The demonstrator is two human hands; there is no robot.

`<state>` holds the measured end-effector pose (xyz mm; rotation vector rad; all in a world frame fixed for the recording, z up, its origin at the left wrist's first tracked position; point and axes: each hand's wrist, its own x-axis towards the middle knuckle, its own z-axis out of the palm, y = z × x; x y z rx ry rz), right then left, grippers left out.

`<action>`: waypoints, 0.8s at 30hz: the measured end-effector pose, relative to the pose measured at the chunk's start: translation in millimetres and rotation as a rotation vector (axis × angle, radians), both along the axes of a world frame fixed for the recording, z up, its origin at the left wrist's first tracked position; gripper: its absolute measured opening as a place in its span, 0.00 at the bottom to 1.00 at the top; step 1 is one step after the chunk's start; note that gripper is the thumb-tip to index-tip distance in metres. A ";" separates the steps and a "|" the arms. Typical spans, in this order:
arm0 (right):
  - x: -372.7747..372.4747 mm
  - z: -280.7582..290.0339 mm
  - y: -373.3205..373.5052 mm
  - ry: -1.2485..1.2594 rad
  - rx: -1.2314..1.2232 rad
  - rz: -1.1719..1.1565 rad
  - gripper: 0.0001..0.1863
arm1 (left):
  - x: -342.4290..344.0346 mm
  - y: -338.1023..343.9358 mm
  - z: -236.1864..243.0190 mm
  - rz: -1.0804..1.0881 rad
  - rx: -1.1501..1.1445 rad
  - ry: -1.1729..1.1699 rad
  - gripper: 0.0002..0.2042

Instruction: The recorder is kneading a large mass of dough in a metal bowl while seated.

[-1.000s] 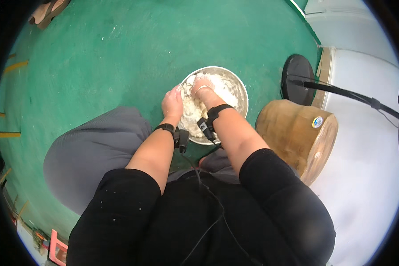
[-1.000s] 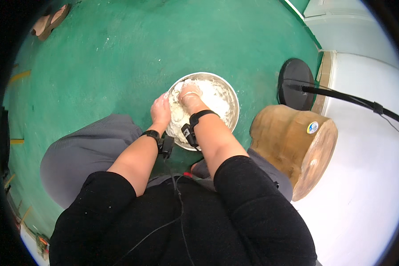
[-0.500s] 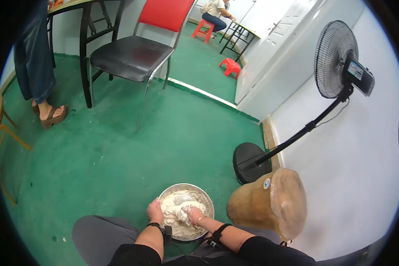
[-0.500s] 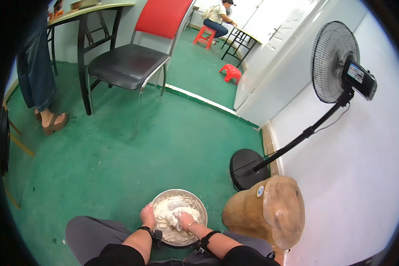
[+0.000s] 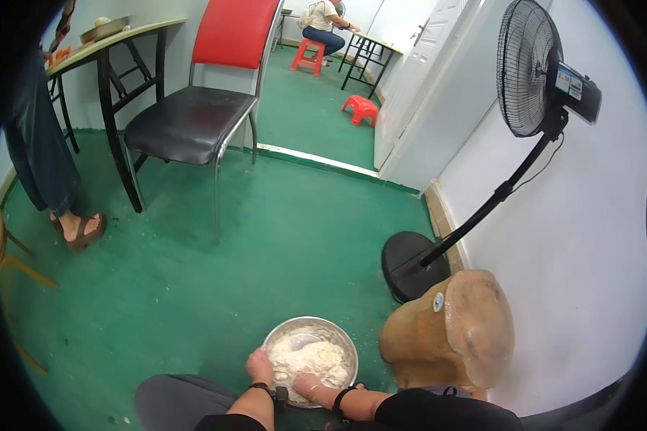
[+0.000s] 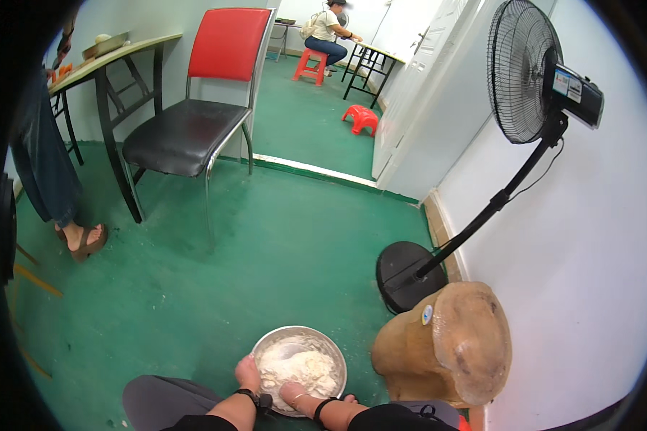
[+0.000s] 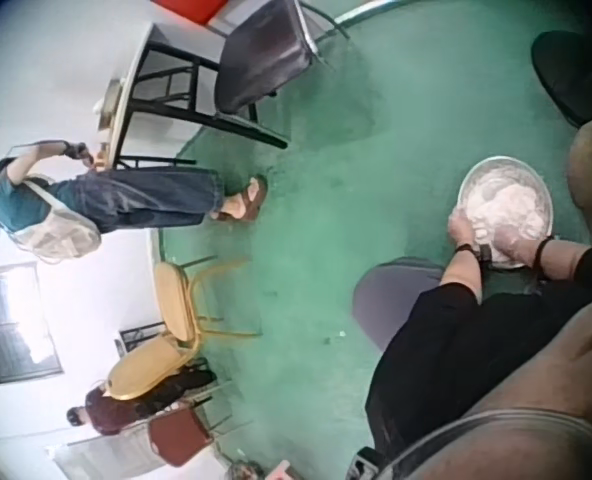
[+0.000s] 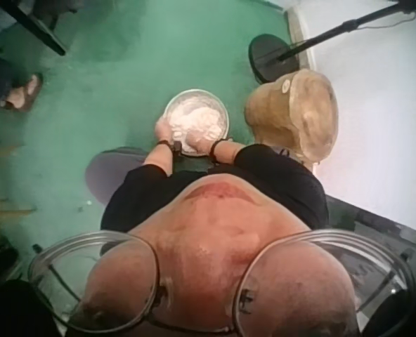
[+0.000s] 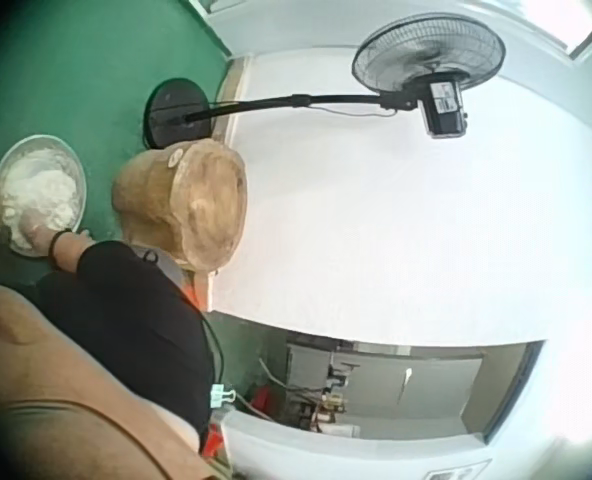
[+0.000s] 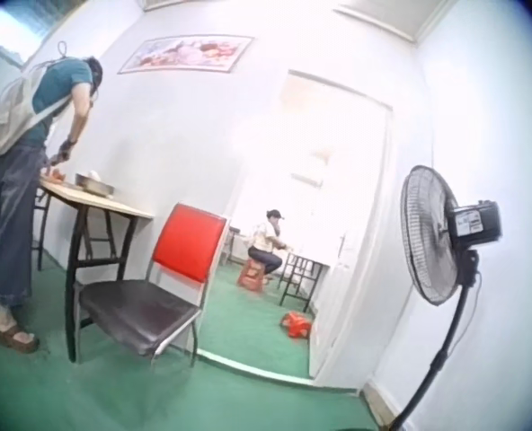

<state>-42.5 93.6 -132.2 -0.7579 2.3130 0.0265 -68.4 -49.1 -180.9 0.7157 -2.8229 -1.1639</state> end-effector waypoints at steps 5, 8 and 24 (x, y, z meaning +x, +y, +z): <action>-18.4 -37.4 -0.5 0.020 -0.048 -0.046 0.13 | -2.2 4.4 -3.4 -0.029 0.043 -0.027 0.13; -21.5 -53.1 -3.9 0.053 -0.013 -0.075 0.13 | 0.6 -1.6 -10.5 -0.033 0.043 -0.036 0.15; -40.9 32.7 44.2 0.154 -0.031 -0.279 0.17 | 3.6 -7.5 0.1 -0.052 0.105 -0.086 0.15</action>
